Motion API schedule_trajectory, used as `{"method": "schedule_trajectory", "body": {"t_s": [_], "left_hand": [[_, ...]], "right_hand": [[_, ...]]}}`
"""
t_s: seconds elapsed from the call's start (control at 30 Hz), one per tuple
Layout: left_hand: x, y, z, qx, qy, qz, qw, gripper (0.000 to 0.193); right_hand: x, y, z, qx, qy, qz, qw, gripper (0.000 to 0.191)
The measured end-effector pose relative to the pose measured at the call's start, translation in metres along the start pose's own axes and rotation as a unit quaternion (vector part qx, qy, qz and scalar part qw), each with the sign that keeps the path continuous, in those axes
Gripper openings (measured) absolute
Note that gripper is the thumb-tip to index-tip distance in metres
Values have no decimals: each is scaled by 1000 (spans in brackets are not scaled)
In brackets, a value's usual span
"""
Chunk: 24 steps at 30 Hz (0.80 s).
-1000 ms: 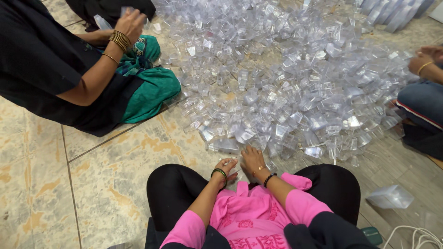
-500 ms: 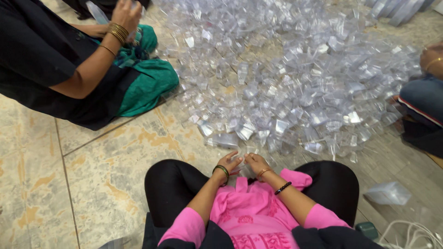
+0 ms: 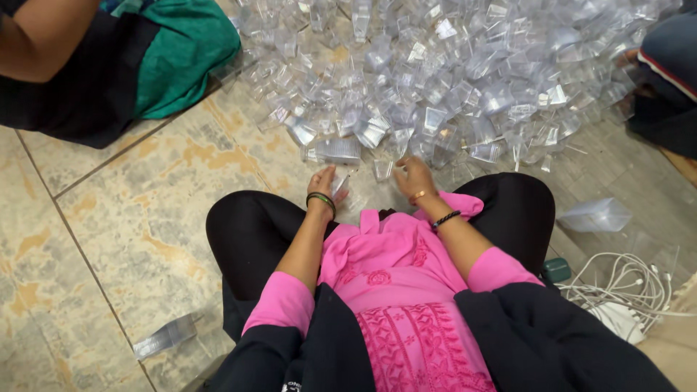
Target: The person sits on the floor among a large pile of small clear plastic cups and nests cups one at a time into stacks, then sets completed stacks aside. Other workers around the pile perform the same cup-nesting work.
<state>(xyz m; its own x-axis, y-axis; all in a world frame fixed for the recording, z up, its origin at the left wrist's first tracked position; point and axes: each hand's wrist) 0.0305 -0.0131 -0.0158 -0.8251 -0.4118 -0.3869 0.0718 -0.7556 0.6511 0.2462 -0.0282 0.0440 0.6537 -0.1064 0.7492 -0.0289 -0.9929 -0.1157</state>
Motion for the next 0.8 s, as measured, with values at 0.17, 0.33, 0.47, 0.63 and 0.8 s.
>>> {"method": "schedule_trajectory", "body": {"t_s": [0.17,0.33,0.47,0.63,0.8], "left_hand": [[-14,5,1,21,-36,-41,998,43],[-18,11,3,69,-98,-107,987,69],[-13,9,3,64,-92,-113,987,80],[-12,4,-11,56,-94,-177,978,75],[-10,1,-13,62,-64,-215,973,75]], "right_hand": [[3,-12,-3,189,83,56,977,21],[-15,-22,-12,153,126,-20,980,27],[-17,-22,-13,-117,-205,-109,966,17],[-15,12,-20,-109,-419,-333,838,38],[-25,32,-18,-83,-454,-299,835,42]]}}
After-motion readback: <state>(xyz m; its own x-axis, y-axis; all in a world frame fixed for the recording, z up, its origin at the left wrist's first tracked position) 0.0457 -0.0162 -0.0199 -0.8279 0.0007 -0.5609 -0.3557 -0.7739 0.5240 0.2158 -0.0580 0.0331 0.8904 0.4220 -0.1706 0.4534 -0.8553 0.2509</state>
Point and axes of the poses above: each hand's wrist, its own y-axis away from the middle knuckle, its own x-axis out of the back of the hand, z = x × y, and after that the axes turned 5 degrees about y, right-handed
